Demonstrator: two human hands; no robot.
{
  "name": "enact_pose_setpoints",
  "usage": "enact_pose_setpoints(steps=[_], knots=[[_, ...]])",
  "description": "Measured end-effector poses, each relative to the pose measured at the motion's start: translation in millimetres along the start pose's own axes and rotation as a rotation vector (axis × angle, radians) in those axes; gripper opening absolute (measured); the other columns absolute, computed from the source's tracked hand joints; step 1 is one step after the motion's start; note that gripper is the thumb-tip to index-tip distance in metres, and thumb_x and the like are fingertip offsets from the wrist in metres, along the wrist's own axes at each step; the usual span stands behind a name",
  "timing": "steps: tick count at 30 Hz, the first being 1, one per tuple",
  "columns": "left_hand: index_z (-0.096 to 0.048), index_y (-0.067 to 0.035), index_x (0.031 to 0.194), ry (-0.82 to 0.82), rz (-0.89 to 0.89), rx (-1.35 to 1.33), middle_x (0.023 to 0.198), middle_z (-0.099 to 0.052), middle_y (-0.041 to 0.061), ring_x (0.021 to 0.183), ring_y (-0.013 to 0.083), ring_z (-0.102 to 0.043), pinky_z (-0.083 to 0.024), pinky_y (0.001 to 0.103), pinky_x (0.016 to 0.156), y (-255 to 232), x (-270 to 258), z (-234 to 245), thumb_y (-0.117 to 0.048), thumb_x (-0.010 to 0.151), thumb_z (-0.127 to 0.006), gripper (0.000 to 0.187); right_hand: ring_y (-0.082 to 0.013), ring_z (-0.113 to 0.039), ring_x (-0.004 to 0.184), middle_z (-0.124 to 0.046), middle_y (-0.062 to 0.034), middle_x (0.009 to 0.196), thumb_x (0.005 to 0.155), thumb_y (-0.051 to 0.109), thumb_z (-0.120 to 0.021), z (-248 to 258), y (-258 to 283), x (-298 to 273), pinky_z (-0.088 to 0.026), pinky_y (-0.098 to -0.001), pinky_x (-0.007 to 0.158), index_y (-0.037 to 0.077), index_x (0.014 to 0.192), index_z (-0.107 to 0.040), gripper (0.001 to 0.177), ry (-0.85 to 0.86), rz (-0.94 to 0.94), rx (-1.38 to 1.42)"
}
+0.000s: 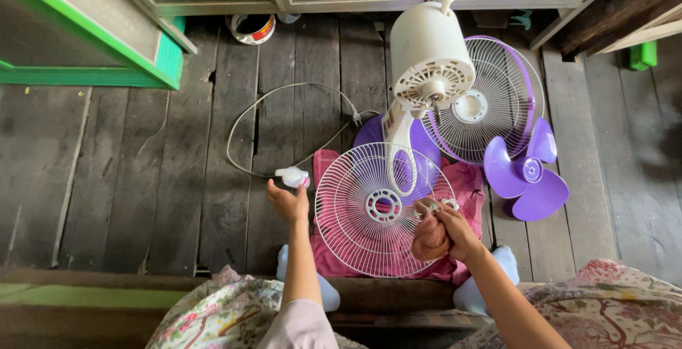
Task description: The person disassembles a purple and white table fan by removing the front grille, unscrewing the central cap, and detaching the fan blades. They then remove the rear grille and wipe the interior of the front grille with a cloth.
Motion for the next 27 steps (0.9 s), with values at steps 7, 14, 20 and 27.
enact_pose_setpoints(steps=[7,14,20,27], knots=[[-0.06,-0.007,0.132,0.23,-0.048,-0.108,0.13,-0.064,0.019,0.121,0.0393,-0.06,-0.047,0.047,0.102,19.1,16.0,-13.4,-0.024,0.087,-0.077,0.051,-0.0158,-0.067,0.087,-0.069,-0.0067,0.102,0.105,0.015,-0.045,7.4,5.3,-4.6,-0.058,-0.0327,0.076,0.005,0.124,-0.061,0.027,-0.035,-0.012,-0.003],[-0.06,-0.002,0.123,0.141,0.0,-0.296,0.118,-0.068,0.019,0.111,0.0387,-0.066,-0.049,0.044,0.097,-3.7,13.9,10.0,-0.025,0.099,-0.068,0.034,-0.0149,-0.066,0.084,-0.068,-0.0054,0.097,0.105,0.015,-0.047,15.4,0.3,6.7,-0.057,-0.0319,0.075,0.005,0.123,-0.063,0.026,-0.043,0.002,-0.046],[-0.056,0.0,0.129,0.172,-0.042,-0.84,0.121,-0.067,0.013,0.108,0.0174,-0.068,-0.056,0.032,0.093,-65.1,-0.7,45.6,-0.018,0.1,-0.072,0.038,-0.0146,-0.065,0.09,-0.068,-0.0063,0.102,0.104,0.018,-0.05,-10.0,6.8,1.8,-0.056,-0.0308,0.079,0.006,0.127,-0.064,0.03,0.012,0.024,-0.083],[-0.06,0.001,0.132,0.603,0.07,-0.99,0.111,-0.073,0.009,0.097,0.012,-0.071,-0.058,0.028,0.084,-148.3,-78.1,44.3,-0.012,0.093,-0.075,0.043,-0.0236,-0.065,0.109,-0.066,-0.0106,0.122,0.082,0.023,-0.071,-72.9,22.2,-46.6,-0.057,-0.0365,0.089,0.016,0.139,-0.047,0.062,0.193,0.141,-0.533]])
Point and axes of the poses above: each hand's wrist, its own x-axis towards the middle knuckle, its own z-axis out of the back of the hand, y = z × x, the point moved 5 cm from there along x, towards the middle knuckle
